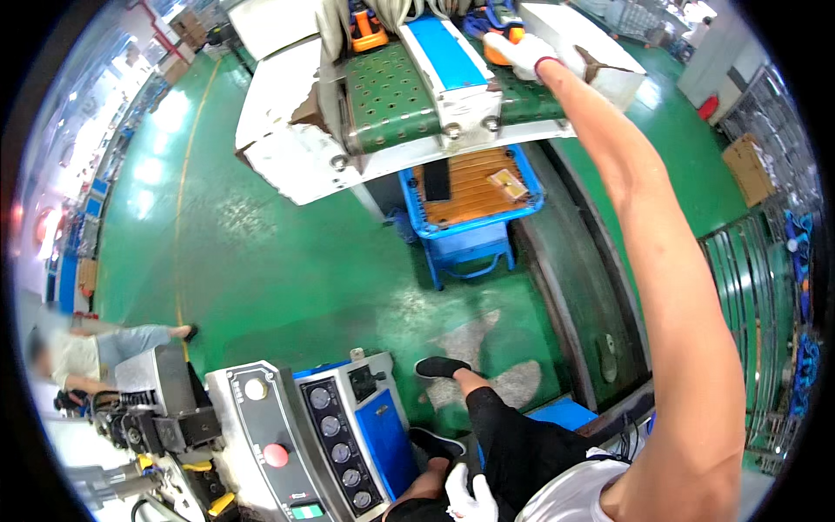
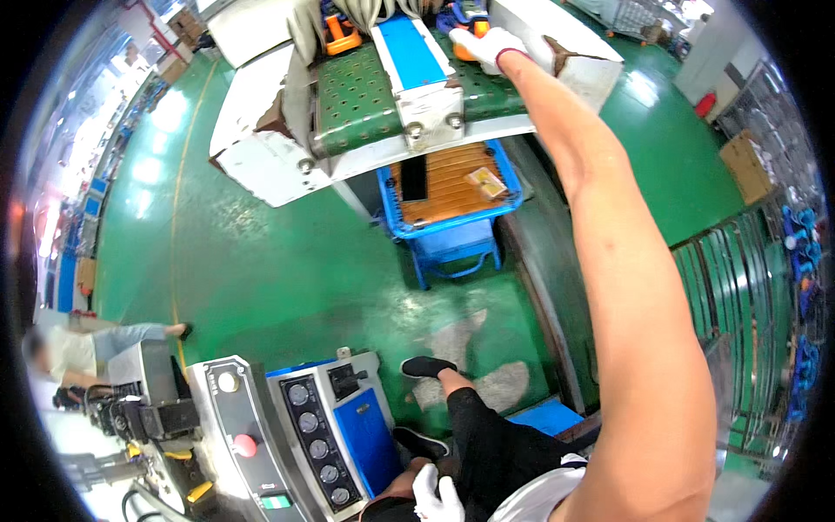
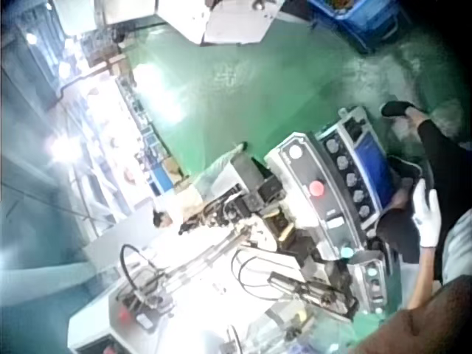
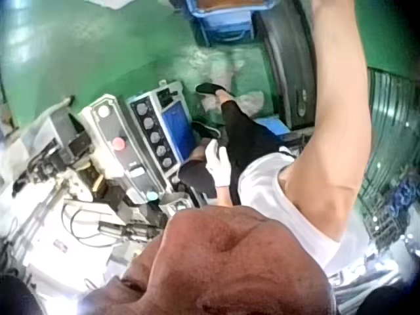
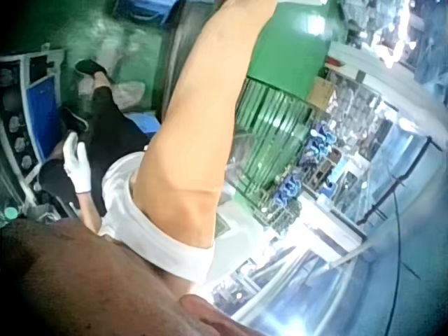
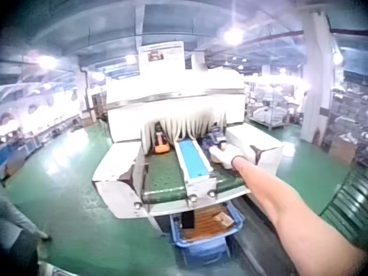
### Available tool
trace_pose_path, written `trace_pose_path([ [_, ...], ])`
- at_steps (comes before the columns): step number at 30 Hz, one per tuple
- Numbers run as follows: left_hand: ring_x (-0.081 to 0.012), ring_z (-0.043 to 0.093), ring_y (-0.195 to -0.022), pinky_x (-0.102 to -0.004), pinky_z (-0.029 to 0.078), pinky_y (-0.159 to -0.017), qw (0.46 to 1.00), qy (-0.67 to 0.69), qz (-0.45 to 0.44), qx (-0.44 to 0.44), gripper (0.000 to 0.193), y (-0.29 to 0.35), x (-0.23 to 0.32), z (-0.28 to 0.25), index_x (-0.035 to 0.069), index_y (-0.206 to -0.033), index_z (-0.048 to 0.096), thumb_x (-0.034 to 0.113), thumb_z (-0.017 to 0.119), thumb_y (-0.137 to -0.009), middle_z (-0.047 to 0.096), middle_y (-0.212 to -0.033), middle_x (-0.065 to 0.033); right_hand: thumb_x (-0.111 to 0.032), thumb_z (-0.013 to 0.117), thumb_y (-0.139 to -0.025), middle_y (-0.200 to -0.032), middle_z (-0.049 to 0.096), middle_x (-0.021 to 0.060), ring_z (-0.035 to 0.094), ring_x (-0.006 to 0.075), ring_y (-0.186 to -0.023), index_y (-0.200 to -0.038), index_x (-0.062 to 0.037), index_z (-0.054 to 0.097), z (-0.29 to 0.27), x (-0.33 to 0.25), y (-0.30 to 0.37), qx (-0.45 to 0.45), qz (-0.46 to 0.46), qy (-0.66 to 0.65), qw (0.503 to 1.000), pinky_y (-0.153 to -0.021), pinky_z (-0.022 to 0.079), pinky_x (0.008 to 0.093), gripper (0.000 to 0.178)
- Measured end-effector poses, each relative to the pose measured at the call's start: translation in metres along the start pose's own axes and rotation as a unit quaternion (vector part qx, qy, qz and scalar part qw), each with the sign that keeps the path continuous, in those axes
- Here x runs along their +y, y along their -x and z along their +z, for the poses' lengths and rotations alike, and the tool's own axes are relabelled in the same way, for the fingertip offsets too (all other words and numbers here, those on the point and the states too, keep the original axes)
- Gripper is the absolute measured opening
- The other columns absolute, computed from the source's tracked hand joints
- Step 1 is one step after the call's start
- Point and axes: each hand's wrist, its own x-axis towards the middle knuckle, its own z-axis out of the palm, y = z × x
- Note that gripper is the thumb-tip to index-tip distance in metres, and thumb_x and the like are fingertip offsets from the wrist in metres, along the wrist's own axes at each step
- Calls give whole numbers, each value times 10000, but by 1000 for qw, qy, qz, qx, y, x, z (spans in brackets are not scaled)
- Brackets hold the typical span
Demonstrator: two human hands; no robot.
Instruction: The person uses an industrial machine to shape shoes by placing each shoe onto a heated form and pressing a button to activate the machine before placing the shaped shoes onto a conveyor belt.
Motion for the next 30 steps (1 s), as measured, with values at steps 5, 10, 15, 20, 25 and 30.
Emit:
trace_pose_path([
  [5,-306,706,-1184,-378,555,-1025,999,34,25,6,558,-18,29,-17,12,-1398,613,239,801,-924,709,-1308,-210,-613,703,-920,-1200,741,236,722,365,-1111,-1295,-6,646,-26,-30,126,153,-55,-231,959,-968,552,434,716],
  [10,-316,674,-1216,-425,507,-1089,998,57,28,21,383,15,53,-24,-34,-1385,607,64,618,-1015,694,-1310,-210,-306,650,-979,-1090,687,148,681,332,-993,-1071,-70,676,73,11,391,56,-174,-266,947,-855,549,441,255],
  [15,-407,530,-1402,-488,444,-1153,981,-59,173,67,444,45,68,-41,41,-1414,625,142,670,-984,555,-1511,-228,-198,627,-952,-1123,668,133,655,332,-1072,-945,-98,717,96,-79,605,-381,-233,-59,893,-976,540,481,135],
  [20,-466,502,-1404,-513,448,-1142,968,-82,203,119,469,92,54,-58,76,-1314,722,37,751,-847,500,-1541,-260,-85,708,-997,-1107,638,94,695,231,-951,-1387,-51,494,135,-129,720,-502,352,-563,555,-811,630,381,447],
  [25,-462,521,-1375,-517,452,-1131,971,-33,149,184,466,123,36,-50,76,-1301,721,15,750,-840,521,-1509,-262,-65,714,-981,-761,525,-9,555,113,-605,-782,-181,440,123,-164,770,-482,371,-495,620,-517,517,306,358],
  [30,-445,531,-1362,-503,451,-1134,971,7,143,193,464,131,26,-43,73,-1313,706,26,748,-854,529,-1498,-241,-89,724,-985,-749,535,21,558,148,-590,-821,-155,486,147,-137,793,-559,359,-552,504,-511,515,338,296],
])
